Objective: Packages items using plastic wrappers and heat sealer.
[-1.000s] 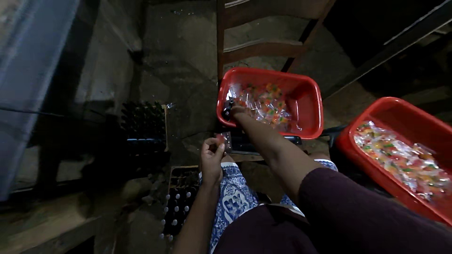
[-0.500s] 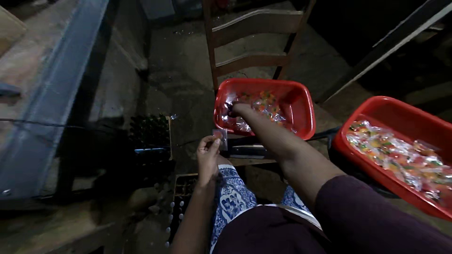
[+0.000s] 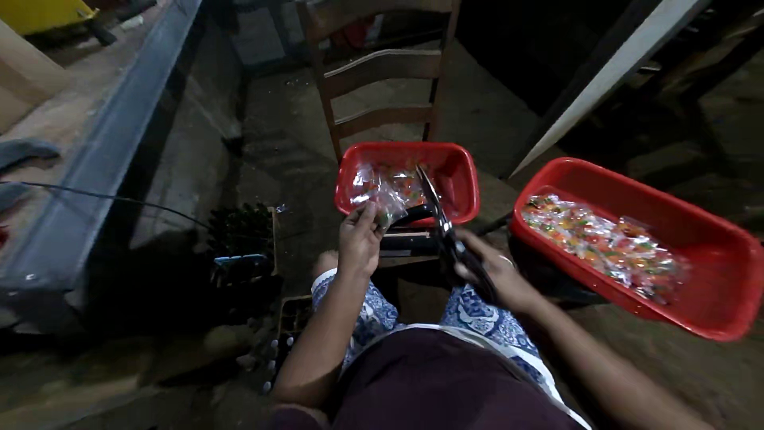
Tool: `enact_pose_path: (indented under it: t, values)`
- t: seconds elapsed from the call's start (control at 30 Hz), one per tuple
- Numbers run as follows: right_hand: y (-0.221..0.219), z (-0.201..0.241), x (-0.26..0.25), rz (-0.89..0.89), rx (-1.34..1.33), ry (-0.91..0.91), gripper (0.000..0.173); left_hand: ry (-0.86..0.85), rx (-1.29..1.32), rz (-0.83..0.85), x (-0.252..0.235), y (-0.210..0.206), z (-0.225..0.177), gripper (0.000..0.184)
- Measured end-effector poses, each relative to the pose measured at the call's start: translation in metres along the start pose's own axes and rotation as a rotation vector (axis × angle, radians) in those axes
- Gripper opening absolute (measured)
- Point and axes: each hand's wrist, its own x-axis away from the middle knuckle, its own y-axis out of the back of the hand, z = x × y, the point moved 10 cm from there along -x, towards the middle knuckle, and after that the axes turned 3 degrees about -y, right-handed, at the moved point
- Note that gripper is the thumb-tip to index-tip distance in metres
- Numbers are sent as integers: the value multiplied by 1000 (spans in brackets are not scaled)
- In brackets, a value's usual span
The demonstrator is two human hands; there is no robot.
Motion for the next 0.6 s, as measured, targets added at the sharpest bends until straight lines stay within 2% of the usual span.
enact_pose_path:
  t: [0.07,0.17,0.33,0.6]
  values:
    - [-25,-14,40,132,-188,37,88,0,-4,34,8,-16,3,18]
    - [-45,-20,66,231,-258,86,88,43,31,67,23,-39,8,17]
    - [-49,-22,79,223,-363,52,90,92,70,160,47,-63,17,21]
    - [-45,-9,78,229,-354,138,87,91,63,194,64,-64,12,23]
